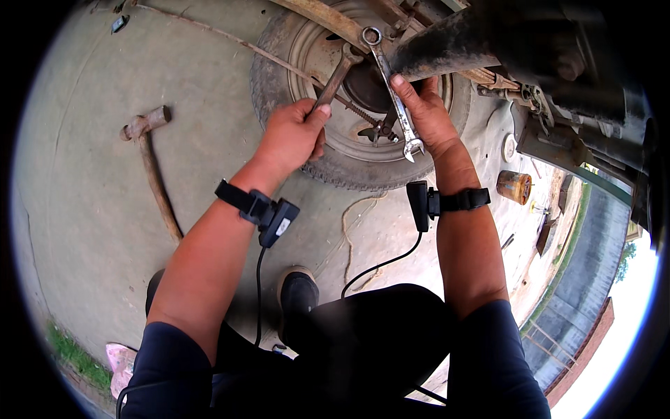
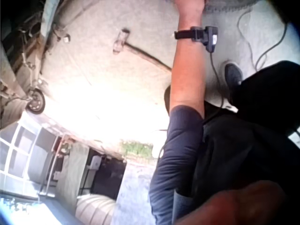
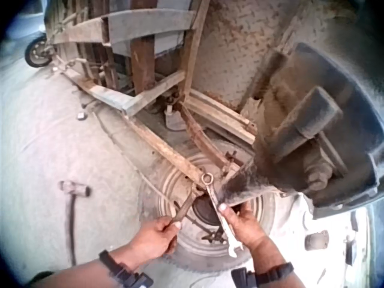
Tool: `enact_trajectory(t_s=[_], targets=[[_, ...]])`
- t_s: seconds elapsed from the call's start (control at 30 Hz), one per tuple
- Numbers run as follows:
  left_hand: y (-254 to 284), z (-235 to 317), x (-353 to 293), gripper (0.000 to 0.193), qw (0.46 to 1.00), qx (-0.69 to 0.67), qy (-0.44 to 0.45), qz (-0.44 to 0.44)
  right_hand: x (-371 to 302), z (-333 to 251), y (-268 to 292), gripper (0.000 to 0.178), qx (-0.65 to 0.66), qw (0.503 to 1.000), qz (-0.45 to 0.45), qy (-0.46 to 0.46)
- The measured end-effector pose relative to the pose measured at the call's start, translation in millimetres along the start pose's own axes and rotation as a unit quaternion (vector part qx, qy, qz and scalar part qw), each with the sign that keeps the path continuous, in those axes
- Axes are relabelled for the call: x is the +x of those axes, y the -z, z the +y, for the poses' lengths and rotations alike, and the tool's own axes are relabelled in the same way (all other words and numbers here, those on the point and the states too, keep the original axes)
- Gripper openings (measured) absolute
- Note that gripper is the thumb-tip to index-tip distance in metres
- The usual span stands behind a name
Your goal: The person walks to a work area, selects a wrench from a tray, and uses it along with a hammer to loosen and adjust bolts on the wheel hub and suspension of a three-wheeled vehicle. The person repeatedly repositions the wrench and strikes it with the hammer to work on the fasteners.
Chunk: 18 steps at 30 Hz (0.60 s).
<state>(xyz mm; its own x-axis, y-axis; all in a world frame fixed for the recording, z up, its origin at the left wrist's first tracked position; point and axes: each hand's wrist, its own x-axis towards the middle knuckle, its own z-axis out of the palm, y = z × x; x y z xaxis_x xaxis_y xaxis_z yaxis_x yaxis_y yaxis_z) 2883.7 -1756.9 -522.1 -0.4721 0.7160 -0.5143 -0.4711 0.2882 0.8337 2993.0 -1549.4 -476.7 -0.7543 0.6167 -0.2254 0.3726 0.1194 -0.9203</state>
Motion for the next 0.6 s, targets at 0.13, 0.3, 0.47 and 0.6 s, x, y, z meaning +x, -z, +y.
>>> enact_trajectory(t_s=[0.13, 0.3, 0.47, 0.6], targets=[[-8, -4, -1, 0.025, 0.998, -0.064, 0.024, 0.002, 0, 1, 2, 0.097, -0.006, 1.000, -0.001, -0.007], [-27, -4, -9, 0.025, 0.996, -0.083, 0.016, 0.024, -1, 1, 2, 0.099, -0.022, 1.000, 0.004, -0.005], [-58, -7, -9, 0.027, 0.989, -0.141, 0.003, 0.039, 2, 4, 4, 0.101, -0.046, 0.999, 0.004, -0.014], [-64, -10, -10, 0.027, 0.988, -0.143, -0.021, 0.061, 1, 3, 3, 0.102, -0.040, 0.999, 0.000, -0.015]])
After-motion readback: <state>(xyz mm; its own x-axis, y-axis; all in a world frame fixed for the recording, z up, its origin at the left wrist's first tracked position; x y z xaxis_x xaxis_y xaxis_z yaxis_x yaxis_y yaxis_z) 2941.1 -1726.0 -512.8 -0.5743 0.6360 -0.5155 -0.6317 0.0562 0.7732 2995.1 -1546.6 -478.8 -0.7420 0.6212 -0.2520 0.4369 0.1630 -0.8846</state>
